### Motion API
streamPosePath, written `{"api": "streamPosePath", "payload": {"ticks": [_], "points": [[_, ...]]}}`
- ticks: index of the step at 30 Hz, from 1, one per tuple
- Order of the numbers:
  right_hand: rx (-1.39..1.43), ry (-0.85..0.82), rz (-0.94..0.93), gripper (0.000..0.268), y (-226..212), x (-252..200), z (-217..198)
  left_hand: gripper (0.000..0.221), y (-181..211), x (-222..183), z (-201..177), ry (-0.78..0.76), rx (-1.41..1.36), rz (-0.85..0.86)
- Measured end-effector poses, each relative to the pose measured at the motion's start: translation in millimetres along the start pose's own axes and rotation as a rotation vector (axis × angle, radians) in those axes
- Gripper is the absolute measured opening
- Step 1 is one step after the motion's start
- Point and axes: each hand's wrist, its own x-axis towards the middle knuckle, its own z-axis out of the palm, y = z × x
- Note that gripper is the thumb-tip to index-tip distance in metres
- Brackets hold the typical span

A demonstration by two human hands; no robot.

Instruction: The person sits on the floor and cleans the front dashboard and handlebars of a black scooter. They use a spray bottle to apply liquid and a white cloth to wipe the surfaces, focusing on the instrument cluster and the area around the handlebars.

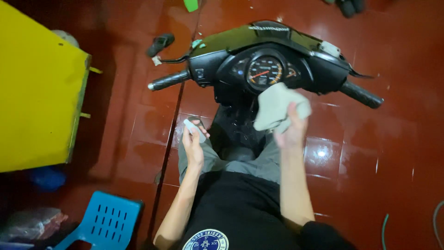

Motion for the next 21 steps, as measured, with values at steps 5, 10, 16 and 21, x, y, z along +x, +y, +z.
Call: {"api": "streamPosePath", "payload": {"ticks": [5,10,16,21], "points": [[-0.79,-0.022,-0.81,0.032,-25.3,53.0,-20.0,0.041,-7.2,0.5,37.2,-0.036,-0.074,0.012],[-0.747,0.05,-0.76,0.026,9.8,14.1,110.8,0.041,-0.6,-6.9,65.6,-0.112,-0.105,0.04],[-1.658,-0.334,-1.304,0.024,28.8,9.4,131.5,0.043,-18.2,-25.8,52.5,-0.122,-0.095,-0.015],[-1.589,-0.538,-1.249,0.026,19.3,14.0,107.7,0.044,-34.4,-39.7,30.4,-0.048,-0.055,-0.094]]}}
